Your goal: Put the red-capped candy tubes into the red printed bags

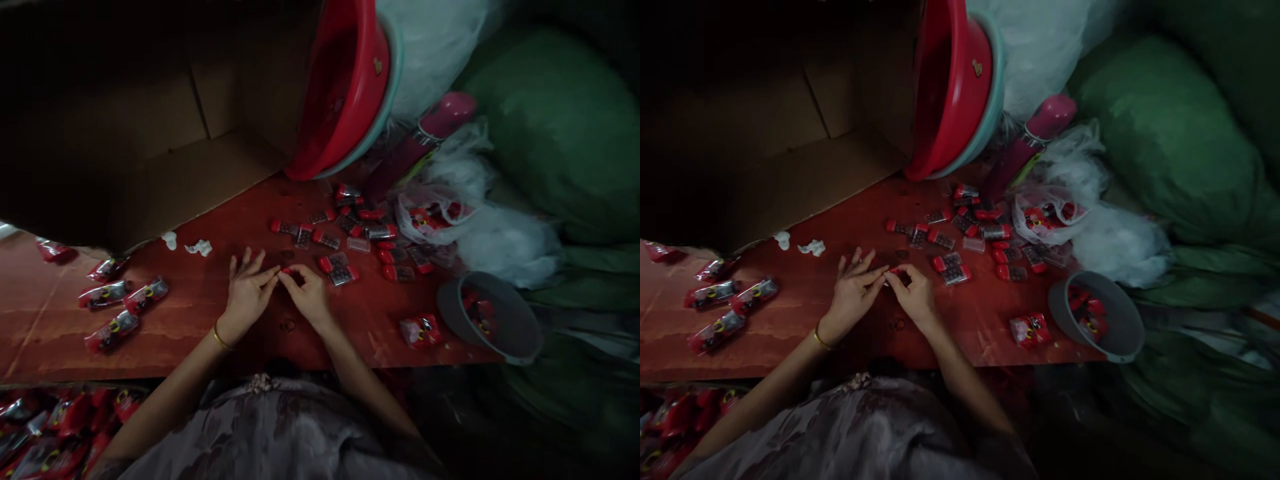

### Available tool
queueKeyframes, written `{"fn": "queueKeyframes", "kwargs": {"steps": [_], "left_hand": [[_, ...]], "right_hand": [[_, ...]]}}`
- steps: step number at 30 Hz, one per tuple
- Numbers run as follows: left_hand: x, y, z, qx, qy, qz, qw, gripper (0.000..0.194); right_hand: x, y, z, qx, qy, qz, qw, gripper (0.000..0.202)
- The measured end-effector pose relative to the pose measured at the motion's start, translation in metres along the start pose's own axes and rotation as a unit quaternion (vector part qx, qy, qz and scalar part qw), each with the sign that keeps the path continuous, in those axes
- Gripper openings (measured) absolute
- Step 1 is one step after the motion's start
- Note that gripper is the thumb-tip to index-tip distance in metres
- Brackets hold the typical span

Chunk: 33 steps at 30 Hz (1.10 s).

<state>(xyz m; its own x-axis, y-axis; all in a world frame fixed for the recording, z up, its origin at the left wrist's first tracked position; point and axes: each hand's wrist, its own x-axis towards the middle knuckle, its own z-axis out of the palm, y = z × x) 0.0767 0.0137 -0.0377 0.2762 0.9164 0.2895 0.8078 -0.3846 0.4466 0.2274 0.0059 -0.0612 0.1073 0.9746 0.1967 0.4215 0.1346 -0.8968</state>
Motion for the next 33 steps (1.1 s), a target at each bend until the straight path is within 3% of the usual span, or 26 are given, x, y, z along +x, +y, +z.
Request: {"fn": "queueKeyframes", "kwargs": {"steps": [3, 5, 8, 10, 12, 15, 17, 19, 21, 24, 27, 31, 33], "left_hand": [[0.003, 0.007, -0.003, -0.095, 0.032, -0.056, 0.993, 0.044], [0.007, 0.010, -0.001, -0.190, 0.013, -0.126, 0.974, 0.051], [0.014, 0.010, 0.003, -0.288, -0.040, -0.191, 0.937, 0.037], [0.019, 0.009, 0.006, -0.252, -0.053, -0.208, 0.944, 0.035], [0.022, 0.007, 0.008, -0.143, -0.063, -0.191, 0.969, 0.034], [0.026, 0.004, 0.012, 0.021, -0.067, -0.100, 0.992, 0.030], [0.028, 0.003, 0.013, 0.069, -0.047, -0.059, 0.995, 0.047], [0.028, 0.005, 0.011, 0.063, -0.008, -0.042, 0.997, 0.057], [0.026, 0.009, 0.004, 0.009, 0.033, -0.024, 0.999, 0.047], [0.021, 0.018, -0.006, -0.135, 0.001, -0.068, 0.989, 0.041], [0.016, 0.028, -0.006, -0.314, -0.076, -0.192, 0.927, 0.043], [0.015, 0.040, 0.004, -0.508, -0.025, -0.312, 0.803, 0.038], [0.018, 0.043, 0.005, -0.543, -0.003, -0.353, 0.762, 0.039]], "right_hand": [[0.004, 0.001, -0.001, 0.049, 0.013, 0.018, 0.999, 0.034], [0.005, 0.001, -0.004, 0.054, 0.018, 0.024, 0.998, 0.039], [0.003, 0.002, -0.008, 0.061, 0.007, 0.040, 0.997, 0.038], [0.002, 0.005, -0.011, 0.045, 0.020, 0.054, 0.997, 0.038], [0.003, 0.009, -0.014, 0.012, 0.051, 0.061, 0.997, 0.039], [0.005, 0.014, -0.018, -0.019, 0.085, 0.066, 0.994, 0.038], [0.006, 0.015, -0.019, -0.022, 0.094, 0.060, 0.994, 0.038], [0.006, 0.013, -0.019, -0.028, 0.104, 0.042, 0.993, 0.038], [0.005, 0.011, -0.018, -0.041, 0.120, 0.020, 0.992, 0.038], [0.001, 0.006, -0.016, -0.049, 0.149, 0.000, 0.988, 0.038], [-0.004, -0.001, -0.009, -0.020, 0.142, -0.019, 0.989, 0.034], [-0.011, -0.008, -0.001, 0.007, 0.110, -0.026, 0.994, 0.027], [-0.014, -0.008, -0.008, -0.009, 0.082, -0.018, 0.996, 0.031]]}}
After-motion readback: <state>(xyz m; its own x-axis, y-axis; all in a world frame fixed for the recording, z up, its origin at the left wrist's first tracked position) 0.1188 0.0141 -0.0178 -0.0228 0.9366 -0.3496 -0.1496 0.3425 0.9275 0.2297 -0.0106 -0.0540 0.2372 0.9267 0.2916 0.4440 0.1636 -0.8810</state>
